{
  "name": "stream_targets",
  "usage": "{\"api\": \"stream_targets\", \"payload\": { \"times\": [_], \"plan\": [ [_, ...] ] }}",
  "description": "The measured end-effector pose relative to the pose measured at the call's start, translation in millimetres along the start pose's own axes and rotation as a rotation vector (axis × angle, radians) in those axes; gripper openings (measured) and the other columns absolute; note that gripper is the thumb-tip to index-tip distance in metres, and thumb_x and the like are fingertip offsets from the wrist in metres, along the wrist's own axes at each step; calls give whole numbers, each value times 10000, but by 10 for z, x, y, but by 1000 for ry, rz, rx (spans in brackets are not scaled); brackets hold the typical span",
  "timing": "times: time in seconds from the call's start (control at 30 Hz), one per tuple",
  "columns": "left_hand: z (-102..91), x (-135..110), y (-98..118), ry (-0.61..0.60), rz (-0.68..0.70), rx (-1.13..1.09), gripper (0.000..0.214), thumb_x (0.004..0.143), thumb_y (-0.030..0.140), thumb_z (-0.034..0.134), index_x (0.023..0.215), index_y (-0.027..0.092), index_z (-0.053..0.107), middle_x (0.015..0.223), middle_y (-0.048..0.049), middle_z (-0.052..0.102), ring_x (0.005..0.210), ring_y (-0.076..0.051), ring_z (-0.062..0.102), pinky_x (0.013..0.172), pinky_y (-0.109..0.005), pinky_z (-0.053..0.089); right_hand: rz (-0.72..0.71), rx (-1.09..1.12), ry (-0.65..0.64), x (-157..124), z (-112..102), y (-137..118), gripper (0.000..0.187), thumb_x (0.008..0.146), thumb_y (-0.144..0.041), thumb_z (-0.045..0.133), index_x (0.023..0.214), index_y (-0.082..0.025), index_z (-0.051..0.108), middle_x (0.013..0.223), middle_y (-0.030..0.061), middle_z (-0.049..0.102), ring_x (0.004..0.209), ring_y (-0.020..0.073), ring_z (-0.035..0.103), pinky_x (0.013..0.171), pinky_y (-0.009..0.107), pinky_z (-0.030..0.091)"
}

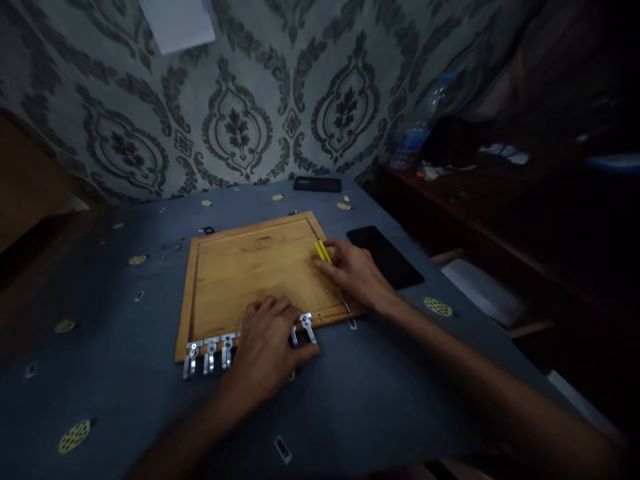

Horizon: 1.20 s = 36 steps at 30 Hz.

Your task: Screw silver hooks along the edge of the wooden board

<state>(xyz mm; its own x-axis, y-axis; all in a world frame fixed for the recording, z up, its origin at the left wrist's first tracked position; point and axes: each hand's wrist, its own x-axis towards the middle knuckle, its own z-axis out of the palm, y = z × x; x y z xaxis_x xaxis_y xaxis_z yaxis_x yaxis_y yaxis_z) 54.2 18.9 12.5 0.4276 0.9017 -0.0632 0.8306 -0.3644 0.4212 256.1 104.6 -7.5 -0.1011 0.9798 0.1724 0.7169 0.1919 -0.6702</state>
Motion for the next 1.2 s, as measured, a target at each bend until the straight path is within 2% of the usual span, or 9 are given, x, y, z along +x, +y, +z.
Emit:
{"api": "stream_targets", "payload": {
  "times": [0.17,0.33,0.47,0.63,0.7,0.83,0.93,1.03,1.2],
  "plan": [
    [12,0,2,-3,-23,25,351,784,430,841,1017,204,705,1098,-37,699,1110,-279,601,924,-427,415,-1,-177,49,39,-33,-64,414,904,-251,613,1301,-133,614,897,87,742,789,232,684,695,317,475],
    [24,-4,-23,16,7,39,418,767,530,829,986,198,702,1099,-36,698,1106,-261,606,924,-424,433,-65,-155,113,20,-66,-80,342,895,-313,586,1175,-144,683,775,62,710,663,217,656,640,319,473],
    [10,10,-31,-6,-1,23,420,818,565,772,1012,199,702,1119,-43,696,1121,-262,606,943,-430,436,-125,-173,31,126,37,-111,271,900,-340,563,1068,-185,709,690,34,683,612,198,639,587,295,430],
    [-17,17,-29,-53,5,27,445,870,585,708,1022,168,688,1185,-70,690,1173,-282,575,964,-441,412,-97,-374,-187,268,200,-188,139,863,-317,597,889,-230,703,654,5,675,600,173,614,538,261,353],
    [-27,18,-34,-67,19,31,465,888,594,681,1044,155,683,1198,-81,690,1174,-285,575,963,-443,413,-103,-420,-221,298,234,-213,114,840,-323,628,792,-235,684,630,8,667,586,177,601,509,261,316],
    [-20,16,-63,-45,49,35,477,894,608,660,1023,149,684,1175,-80,695,1155,-287,582,964,-457,418,-144,-494,-245,379,267,-295,165,857,-342,611,755,-230,675,635,32,674,591,193,608,504,266,305],
    [17,11,-92,-20,68,28,464,900,597,655,987,143,687,1170,-79,697,1161,-286,575,976,-467,424,-215,-497,-268,471,333,-453,191,876,-284,567,751,-204,687,673,60,698,630,207,632,545,281,332],
    [63,9,-114,17,79,22,467,906,586,647,1026,137,689,1185,-83,695,1190,-289,567,1012,-494,423,-327,-467,-310,588,502,-738,196,875,-203,539,809,-183,723,781,76,739,735,208,673,626,276,391],
    [117,36,-129,48,99,17,478,899,582,645,1020,124,708,1140,-103,701,1141,-298,594,1001,-510,454,-521,-383,-413,921,1102,-1402,175,936,-206,573,975,-177,741,979,51,763,901,176,693,796,255,473]
  ]
}}
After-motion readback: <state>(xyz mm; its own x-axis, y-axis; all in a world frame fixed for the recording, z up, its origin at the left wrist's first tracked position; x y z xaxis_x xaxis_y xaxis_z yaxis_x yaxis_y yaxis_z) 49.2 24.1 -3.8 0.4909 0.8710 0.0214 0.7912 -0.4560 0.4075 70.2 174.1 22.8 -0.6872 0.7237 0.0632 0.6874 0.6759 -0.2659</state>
